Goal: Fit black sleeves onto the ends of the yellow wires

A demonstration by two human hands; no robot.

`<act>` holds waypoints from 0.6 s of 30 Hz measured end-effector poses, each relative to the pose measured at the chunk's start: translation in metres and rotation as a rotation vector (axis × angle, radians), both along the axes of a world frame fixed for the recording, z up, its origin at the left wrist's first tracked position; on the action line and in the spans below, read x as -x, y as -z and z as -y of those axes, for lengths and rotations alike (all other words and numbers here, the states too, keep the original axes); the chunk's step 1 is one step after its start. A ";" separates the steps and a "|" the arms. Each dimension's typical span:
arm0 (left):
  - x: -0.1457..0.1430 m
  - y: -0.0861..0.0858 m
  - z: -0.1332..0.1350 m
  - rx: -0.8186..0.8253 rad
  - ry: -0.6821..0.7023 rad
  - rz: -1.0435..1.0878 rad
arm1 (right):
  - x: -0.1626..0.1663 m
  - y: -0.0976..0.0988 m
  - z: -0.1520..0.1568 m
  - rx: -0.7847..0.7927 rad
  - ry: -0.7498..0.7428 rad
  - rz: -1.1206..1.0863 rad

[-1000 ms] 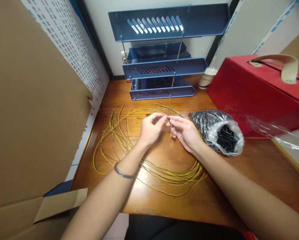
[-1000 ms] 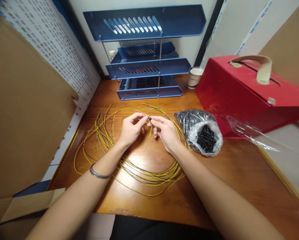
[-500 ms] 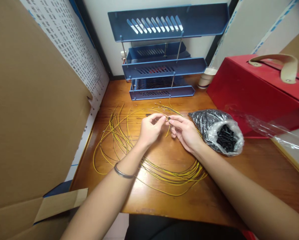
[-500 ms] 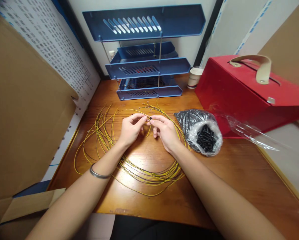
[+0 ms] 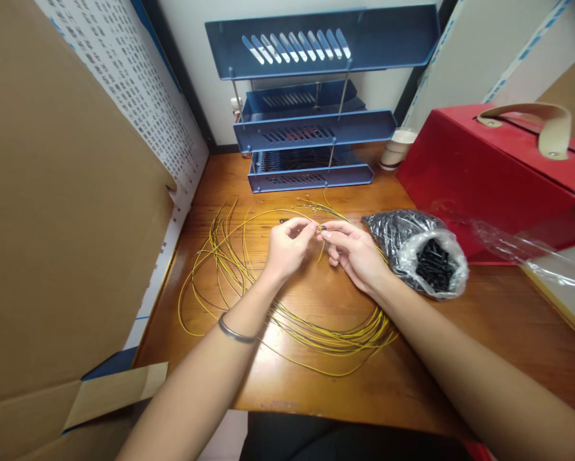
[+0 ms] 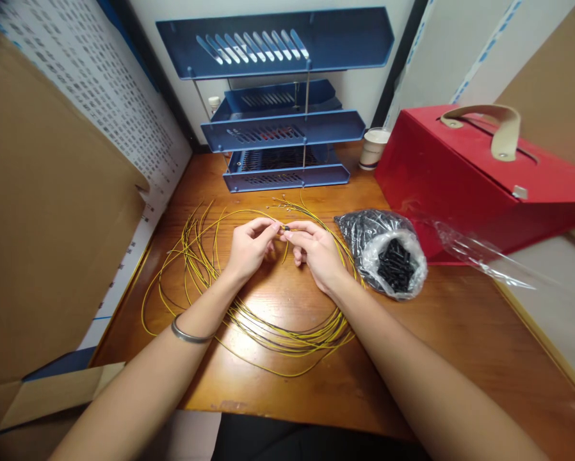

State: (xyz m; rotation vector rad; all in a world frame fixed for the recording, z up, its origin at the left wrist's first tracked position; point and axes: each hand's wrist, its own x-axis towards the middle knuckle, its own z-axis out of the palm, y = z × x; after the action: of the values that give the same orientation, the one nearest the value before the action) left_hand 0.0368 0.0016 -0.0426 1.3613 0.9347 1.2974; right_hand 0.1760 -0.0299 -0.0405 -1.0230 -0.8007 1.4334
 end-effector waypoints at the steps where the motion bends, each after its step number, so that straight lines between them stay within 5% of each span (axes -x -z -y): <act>1: 0.000 0.000 0.000 -0.002 0.000 0.003 | 0.000 0.000 0.000 0.003 -0.004 0.001; 18: 0.001 0.001 0.001 -0.051 0.011 -0.008 | -0.001 -0.002 -0.001 0.013 -0.027 -0.020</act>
State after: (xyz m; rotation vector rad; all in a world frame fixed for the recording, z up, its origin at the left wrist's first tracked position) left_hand 0.0363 0.0008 -0.0433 1.4103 0.9041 1.3165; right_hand 0.1773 -0.0286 -0.0380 -1.0095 -0.7945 1.4712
